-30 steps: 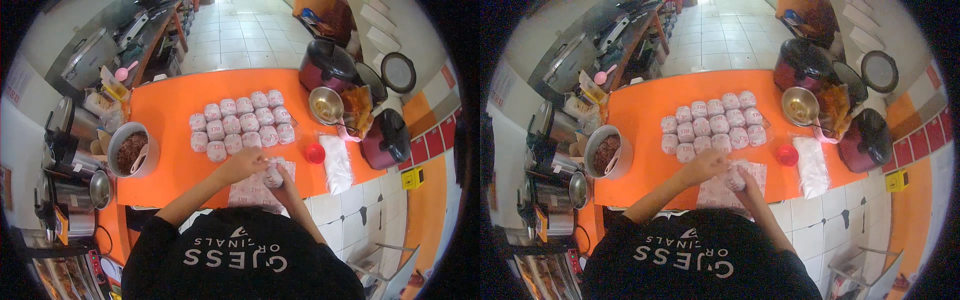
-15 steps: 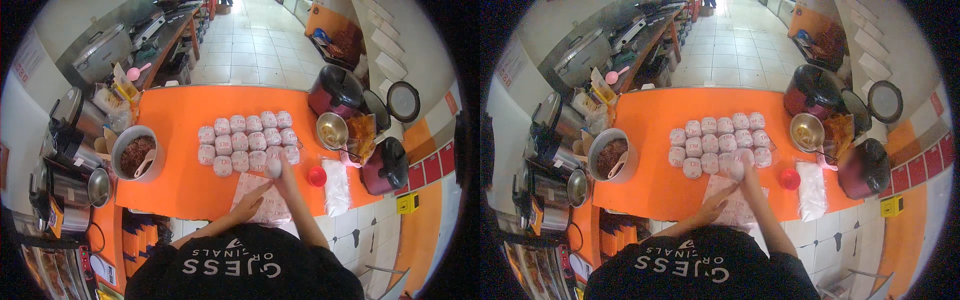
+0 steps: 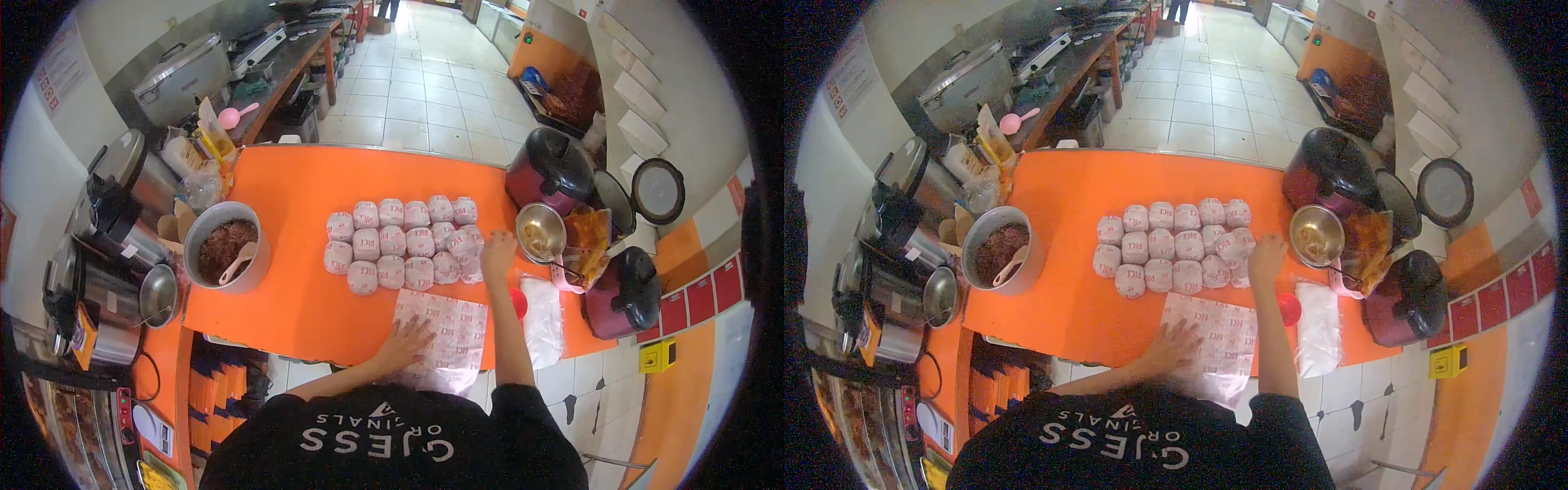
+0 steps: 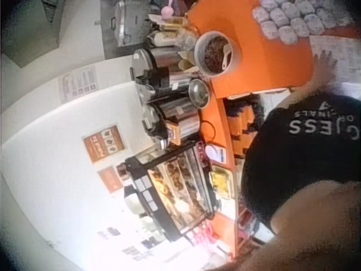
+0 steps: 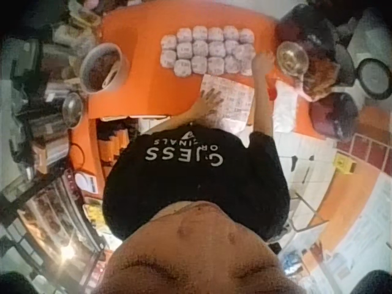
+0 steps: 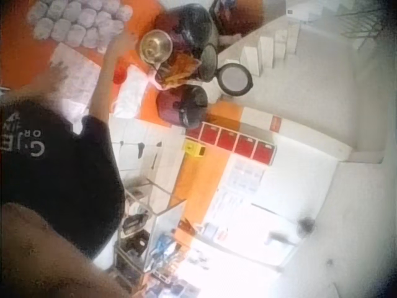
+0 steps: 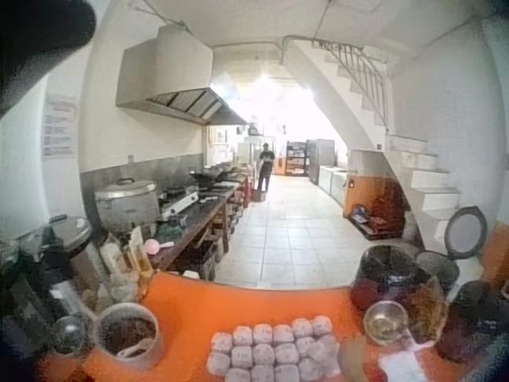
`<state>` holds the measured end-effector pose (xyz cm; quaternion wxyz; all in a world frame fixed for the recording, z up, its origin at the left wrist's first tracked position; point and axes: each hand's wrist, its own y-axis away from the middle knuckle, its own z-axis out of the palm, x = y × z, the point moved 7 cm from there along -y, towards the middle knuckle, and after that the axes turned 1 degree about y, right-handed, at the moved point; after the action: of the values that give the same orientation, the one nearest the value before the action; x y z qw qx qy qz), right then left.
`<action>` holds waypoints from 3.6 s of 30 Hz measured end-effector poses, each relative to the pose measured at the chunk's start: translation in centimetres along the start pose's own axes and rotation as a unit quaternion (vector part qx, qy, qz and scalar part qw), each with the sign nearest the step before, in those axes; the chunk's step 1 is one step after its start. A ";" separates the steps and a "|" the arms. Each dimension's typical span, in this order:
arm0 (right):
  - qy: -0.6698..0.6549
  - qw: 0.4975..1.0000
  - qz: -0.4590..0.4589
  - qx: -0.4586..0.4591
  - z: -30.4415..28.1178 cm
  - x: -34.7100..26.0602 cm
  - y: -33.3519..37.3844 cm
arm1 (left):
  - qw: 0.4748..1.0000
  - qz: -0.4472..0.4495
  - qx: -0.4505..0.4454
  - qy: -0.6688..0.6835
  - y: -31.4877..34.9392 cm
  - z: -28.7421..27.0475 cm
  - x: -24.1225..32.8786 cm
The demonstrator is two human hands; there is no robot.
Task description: The person scoops rice from a pot into a small cup using a spatula, empties the shaped rice onto wrapping paper sheets, and wraps the rice portions into packets by hand.
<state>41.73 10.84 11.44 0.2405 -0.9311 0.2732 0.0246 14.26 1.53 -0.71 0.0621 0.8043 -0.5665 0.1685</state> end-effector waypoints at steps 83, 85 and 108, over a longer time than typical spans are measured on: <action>-0.207 0.798 -0.384 -0.417 6.2 -62.5 9.1 | 0.840 -0.173 0.430 0.283 34.7 -38.9 -42.3; -0.209 0.809 -0.375 -0.401 4.7 -62.0 8.2 | 0.895 -0.187 0.360 0.188 34.1 -40.6 -40.5; 0.054 0.795 -0.445 -0.408 4.7 -67.4 10.7 | 0.795 -0.294 0.505 0.162 31.7 -36.4 -43.0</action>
<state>-20.74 38.66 14.59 -0.1927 -0.9614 -0.1945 -0.0261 -35.52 39.32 15.77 -0.2155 0.8102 -0.1184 0.5320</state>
